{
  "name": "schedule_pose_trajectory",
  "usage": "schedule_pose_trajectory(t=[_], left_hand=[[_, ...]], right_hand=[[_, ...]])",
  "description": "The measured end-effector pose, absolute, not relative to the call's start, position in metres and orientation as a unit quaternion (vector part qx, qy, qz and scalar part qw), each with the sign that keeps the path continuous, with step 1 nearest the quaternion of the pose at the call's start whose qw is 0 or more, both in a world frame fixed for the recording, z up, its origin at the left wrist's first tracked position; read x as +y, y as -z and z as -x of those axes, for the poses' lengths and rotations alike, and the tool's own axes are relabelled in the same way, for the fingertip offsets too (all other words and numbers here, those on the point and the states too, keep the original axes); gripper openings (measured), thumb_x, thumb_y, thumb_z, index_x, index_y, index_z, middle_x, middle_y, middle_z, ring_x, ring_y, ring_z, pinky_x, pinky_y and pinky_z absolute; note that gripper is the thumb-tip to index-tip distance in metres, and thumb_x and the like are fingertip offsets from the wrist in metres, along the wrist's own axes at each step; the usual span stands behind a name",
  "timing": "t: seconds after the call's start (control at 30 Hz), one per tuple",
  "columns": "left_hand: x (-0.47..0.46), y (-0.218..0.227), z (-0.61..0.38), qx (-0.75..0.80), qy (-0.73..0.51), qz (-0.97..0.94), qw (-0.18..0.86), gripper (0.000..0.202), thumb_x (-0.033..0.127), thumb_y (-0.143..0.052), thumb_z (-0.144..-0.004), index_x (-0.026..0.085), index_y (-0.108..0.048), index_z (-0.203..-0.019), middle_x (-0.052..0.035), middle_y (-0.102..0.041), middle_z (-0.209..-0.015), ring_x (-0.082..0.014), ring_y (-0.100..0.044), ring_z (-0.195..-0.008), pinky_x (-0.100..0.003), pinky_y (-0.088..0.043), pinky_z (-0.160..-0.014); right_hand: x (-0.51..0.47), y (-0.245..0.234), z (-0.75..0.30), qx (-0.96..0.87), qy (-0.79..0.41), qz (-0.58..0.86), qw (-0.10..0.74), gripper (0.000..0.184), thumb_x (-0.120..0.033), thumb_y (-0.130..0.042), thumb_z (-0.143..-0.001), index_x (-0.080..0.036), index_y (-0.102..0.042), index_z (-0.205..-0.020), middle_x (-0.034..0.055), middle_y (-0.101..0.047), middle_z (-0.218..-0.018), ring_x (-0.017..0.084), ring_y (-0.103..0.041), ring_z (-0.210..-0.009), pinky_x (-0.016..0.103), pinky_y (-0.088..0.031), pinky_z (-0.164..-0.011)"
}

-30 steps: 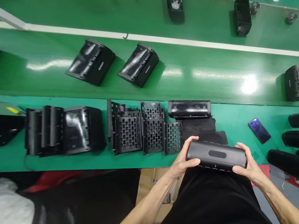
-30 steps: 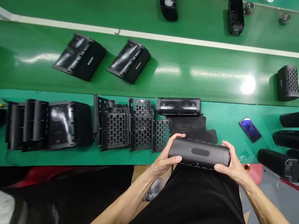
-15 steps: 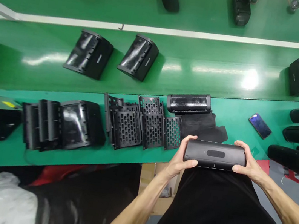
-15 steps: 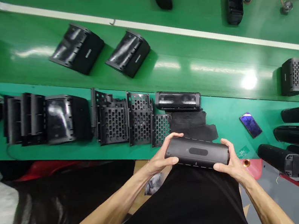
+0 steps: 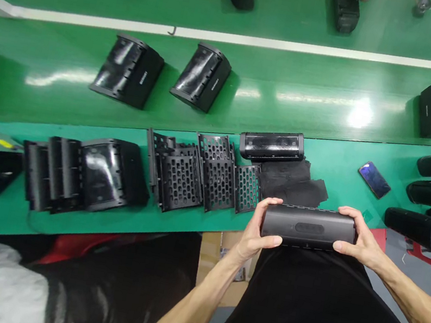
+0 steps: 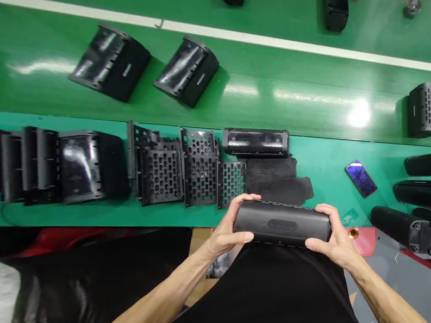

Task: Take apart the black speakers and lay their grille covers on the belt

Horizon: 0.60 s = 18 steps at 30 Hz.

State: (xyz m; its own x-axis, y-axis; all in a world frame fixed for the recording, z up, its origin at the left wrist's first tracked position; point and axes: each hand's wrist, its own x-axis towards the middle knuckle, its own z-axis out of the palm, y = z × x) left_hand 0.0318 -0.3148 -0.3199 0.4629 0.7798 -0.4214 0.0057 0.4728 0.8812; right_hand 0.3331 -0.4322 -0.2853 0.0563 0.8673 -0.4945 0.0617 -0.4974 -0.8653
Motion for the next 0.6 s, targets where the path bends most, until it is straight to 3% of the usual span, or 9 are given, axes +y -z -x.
schedule_pose_trajectory(t=[0.17,0.3,0.4,0.6], left_hand=[[-0.317,0.324,-0.033,0.47,-0.252,-0.43,0.729,0.076,0.045,-0.09,-0.064,0.031,-0.06,-0.133,-0.0062,-0.062,-0.126,-0.0302,-0.058,-0.11,-0.043,-0.048,-0.099],[-0.308,0.321,-0.03,0.434,-0.225,-0.451,0.747,0.084,0.048,-0.09,-0.066,0.03,-0.056,-0.141,-0.0085,-0.058,-0.14,-0.033,-0.056,-0.122,-0.042,-0.045,-0.106],[-0.308,0.318,-0.031,0.415,-0.226,-0.451,0.757,0.086,0.051,-0.09,-0.067,0.029,-0.055,-0.143,-0.0091,-0.059,-0.139,-0.033,-0.057,-0.122,-0.041,-0.046,-0.104],[-0.32,0.334,-0.038,0.454,-0.255,-0.399,0.755,0.089,0.051,-0.089,-0.067,0.029,-0.054,-0.145,-0.0068,-0.066,-0.127,-0.0288,-0.062,-0.109,-0.037,-0.049,-0.097]], right_hand=[[-0.428,0.297,-0.333,-0.335,-0.611,0.638,0.326,0.078,-0.062,-0.083,-0.082,-0.032,-0.048,-0.145,0.0084,-0.057,-0.137,0.033,-0.057,-0.128,0.046,-0.052,-0.107],[-0.426,0.297,-0.337,-0.359,-0.604,0.646,0.299,0.09,-0.067,-0.084,-0.079,-0.03,-0.043,-0.149,0.01,-0.055,-0.14,0.034,-0.057,-0.127,0.046,-0.052,-0.107],[-0.431,0.294,-0.338,-0.368,-0.573,0.677,0.28,0.096,-0.067,-0.088,-0.072,-0.031,-0.044,-0.149,0.0104,-0.053,-0.143,0.035,-0.057,-0.127,0.047,-0.052,-0.106],[-0.431,0.298,-0.329,-0.316,-0.573,0.683,0.325,0.083,-0.065,-0.087,-0.075,-0.032,-0.05,-0.141,0.0073,-0.061,-0.128,0.031,-0.061,-0.112,0.043,-0.054,-0.096]])
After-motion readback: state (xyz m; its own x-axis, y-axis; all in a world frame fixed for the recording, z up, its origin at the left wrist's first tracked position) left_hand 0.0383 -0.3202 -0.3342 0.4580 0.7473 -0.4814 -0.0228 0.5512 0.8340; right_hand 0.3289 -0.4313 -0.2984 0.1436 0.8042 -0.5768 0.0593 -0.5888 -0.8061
